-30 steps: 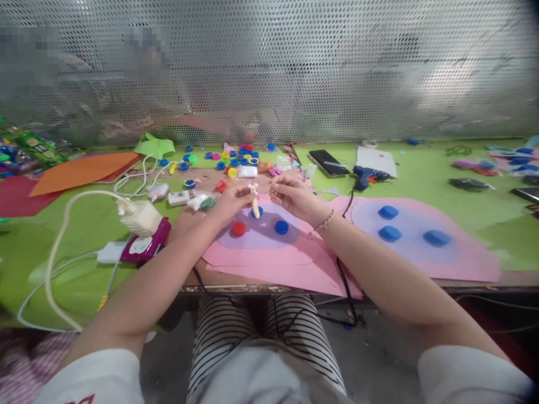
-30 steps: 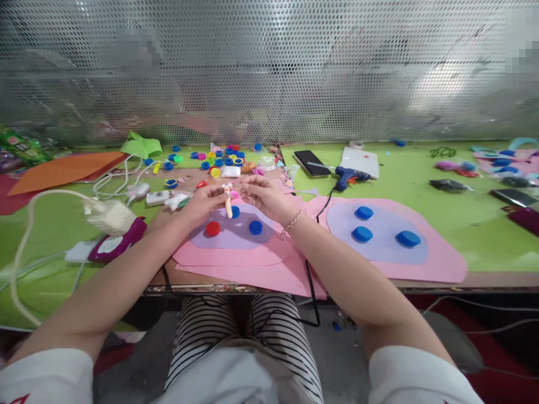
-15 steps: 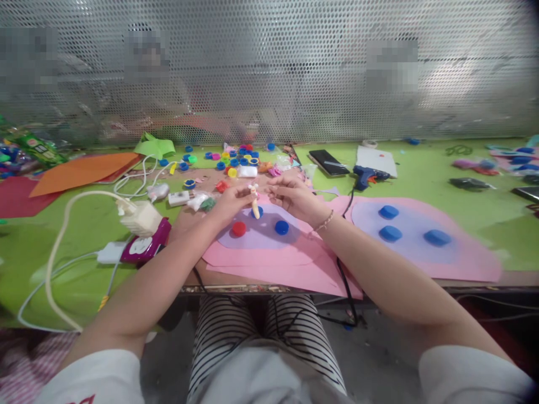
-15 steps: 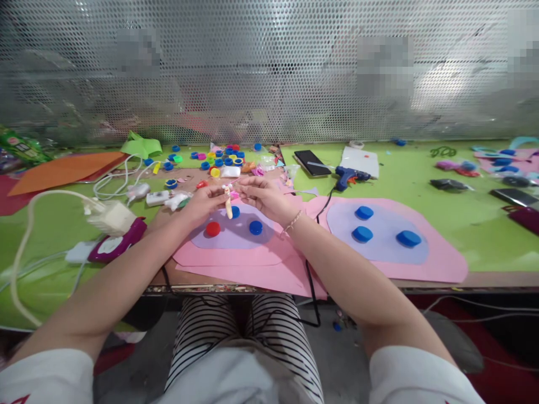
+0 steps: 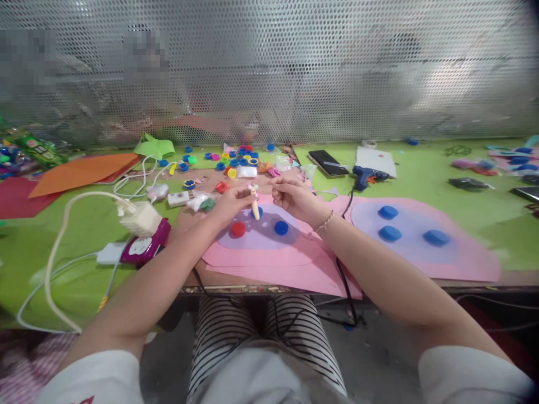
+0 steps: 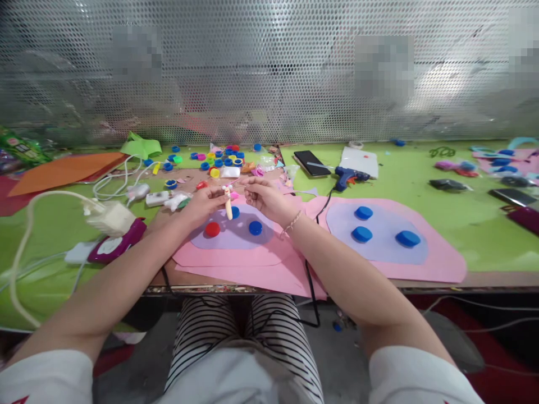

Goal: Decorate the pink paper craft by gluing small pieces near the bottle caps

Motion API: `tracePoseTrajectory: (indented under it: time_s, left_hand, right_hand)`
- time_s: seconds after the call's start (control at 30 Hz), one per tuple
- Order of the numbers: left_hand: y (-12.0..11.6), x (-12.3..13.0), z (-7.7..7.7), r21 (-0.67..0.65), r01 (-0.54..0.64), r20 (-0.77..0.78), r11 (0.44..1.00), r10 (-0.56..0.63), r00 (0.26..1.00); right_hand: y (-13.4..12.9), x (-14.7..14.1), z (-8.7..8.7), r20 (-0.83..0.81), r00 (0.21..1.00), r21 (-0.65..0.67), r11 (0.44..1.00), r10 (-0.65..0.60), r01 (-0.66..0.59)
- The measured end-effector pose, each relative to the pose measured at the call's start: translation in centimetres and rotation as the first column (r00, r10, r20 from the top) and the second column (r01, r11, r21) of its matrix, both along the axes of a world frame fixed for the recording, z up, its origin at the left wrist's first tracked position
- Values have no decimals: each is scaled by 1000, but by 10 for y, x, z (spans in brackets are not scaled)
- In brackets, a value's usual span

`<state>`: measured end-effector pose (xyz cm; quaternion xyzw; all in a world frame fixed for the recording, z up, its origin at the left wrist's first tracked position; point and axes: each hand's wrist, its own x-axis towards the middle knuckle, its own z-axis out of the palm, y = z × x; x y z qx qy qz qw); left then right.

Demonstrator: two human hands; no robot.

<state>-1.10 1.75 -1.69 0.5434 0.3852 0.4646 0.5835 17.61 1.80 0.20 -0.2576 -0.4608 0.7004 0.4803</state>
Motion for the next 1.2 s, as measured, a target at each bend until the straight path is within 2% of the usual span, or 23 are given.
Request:
tracePoseTrajectory:
  time_s: [0.43,0.6,0.97,1.2]
  left_hand:
    - [-3,2,4,-18,-30,-8,999,30,1000]
    - [-2,0,2,6,-2,-15,1000,2,1000]
    - [0,1,1,8,-17,-16,1000,17,1000]
    - [-1,0,1,28,5,-26,1000,-4,1000]
  right_hand:
    - [-2,1,1,2,1000,16,1000,11,-11]
    - [-2,-1,0,32,999,-5,1000,4,-4]
    - [-1,-3,1,37,999,19,1000,-17,16]
    - [-2,-3,1,56,998,42,999,16,-18]
